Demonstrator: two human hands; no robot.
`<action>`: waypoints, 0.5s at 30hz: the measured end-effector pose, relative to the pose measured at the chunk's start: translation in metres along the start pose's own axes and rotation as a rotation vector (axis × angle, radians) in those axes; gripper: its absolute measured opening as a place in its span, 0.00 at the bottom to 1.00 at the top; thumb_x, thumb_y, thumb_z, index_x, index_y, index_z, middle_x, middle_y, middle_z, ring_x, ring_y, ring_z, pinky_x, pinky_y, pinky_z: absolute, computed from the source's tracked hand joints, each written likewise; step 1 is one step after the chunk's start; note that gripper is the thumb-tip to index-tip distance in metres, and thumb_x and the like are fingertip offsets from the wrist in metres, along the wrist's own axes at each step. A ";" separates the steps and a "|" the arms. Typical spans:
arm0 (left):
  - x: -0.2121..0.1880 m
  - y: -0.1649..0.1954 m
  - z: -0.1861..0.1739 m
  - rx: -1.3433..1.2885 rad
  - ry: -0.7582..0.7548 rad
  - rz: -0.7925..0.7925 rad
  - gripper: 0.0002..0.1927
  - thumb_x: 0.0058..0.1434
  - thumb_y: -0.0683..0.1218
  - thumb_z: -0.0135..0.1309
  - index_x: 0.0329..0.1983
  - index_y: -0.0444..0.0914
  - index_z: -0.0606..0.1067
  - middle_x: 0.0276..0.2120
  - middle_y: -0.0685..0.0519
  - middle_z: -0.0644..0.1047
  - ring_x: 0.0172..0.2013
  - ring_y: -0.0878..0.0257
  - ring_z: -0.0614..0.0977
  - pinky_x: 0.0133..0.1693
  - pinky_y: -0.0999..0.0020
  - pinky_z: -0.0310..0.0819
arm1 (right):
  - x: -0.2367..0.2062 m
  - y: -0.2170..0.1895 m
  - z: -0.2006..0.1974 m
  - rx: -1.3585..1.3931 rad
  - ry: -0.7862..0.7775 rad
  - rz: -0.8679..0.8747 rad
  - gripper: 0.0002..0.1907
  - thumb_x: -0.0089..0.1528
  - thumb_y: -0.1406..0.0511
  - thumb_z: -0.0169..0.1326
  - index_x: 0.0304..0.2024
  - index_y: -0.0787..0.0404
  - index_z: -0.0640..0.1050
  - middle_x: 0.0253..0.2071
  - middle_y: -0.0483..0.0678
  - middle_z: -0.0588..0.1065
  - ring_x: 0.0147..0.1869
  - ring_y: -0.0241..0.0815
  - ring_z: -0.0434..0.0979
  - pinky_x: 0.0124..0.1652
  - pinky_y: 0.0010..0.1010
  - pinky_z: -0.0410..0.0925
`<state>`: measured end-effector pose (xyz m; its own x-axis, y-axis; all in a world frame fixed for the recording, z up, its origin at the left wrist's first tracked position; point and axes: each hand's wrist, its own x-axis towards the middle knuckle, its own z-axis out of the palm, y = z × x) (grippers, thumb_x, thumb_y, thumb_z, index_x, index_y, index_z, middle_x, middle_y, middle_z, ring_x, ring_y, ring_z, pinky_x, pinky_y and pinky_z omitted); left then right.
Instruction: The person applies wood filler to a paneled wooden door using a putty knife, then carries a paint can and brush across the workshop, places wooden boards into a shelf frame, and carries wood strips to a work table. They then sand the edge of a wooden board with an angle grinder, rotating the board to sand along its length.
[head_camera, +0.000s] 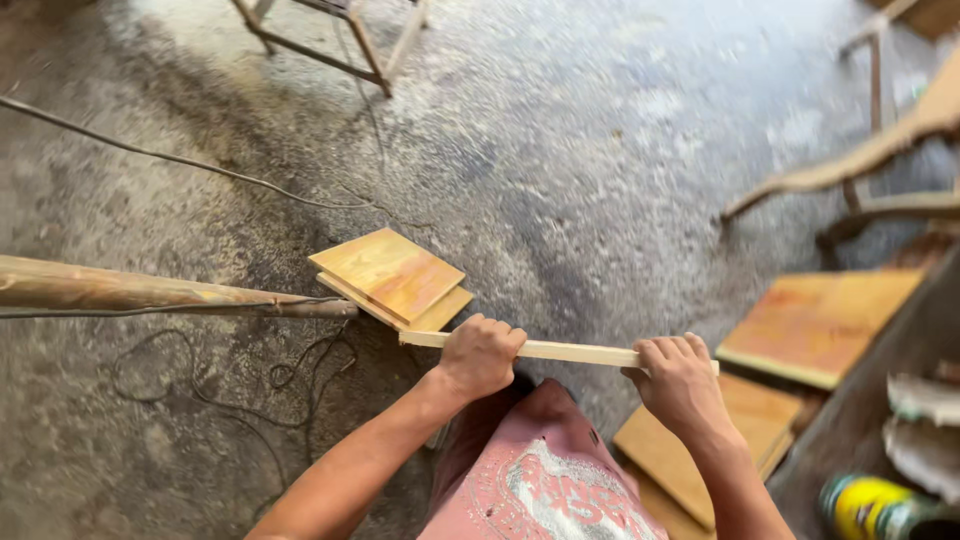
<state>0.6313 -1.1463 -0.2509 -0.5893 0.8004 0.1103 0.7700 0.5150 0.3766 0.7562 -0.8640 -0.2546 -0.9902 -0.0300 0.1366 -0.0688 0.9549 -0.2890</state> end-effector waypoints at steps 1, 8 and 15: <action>0.015 -0.009 -0.011 -0.006 0.021 -0.043 0.02 0.48 0.42 0.56 0.25 0.40 0.74 0.24 0.47 0.78 0.29 0.49 0.81 0.35 0.53 0.71 | 0.032 0.008 -0.007 0.008 0.021 -0.050 0.14 0.51 0.60 0.65 0.35 0.58 0.76 0.35 0.48 0.78 0.45 0.52 0.77 0.55 0.48 0.65; 0.102 -0.097 -0.039 0.004 0.170 -0.265 0.03 0.48 0.43 0.57 0.24 0.40 0.74 0.24 0.47 0.78 0.29 0.47 0.81 0.35 0.51 0.72 | 0.230 0.052 -0.012 0.005 -0.068 -0.271 0.12 0.54 0.60 0.64 0.32 0.58 0.76 0.30 0.48 0.76 0.42 0.51 0.77 0.49 0.43 0.67; 0.228 -0.198 -0.042 -0.013 0.237 -0.329 0.02 0.49 0.43 0.55 0.23 0.42 0.75 0.22 0.46 0.77 0.27 0.47 0.81 0.34 0.51 0.74 | 0.414 0.103 -0.014 -0.073 -0.206 -0.335 0.11 0.55 0.60 0.64 0.32 0.57 0.77 0.32 0.47 0.77 0.44 0.50 0.77 0.48 0.43 0.67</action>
<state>0.3343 -1.0785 -0.2611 -0.8452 0.4995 0.1900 0.5283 0.7271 0.4385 0.3414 -0.7744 -0.2147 -0.9187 -0.3947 0.0163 -0.3903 0.9006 -0.1913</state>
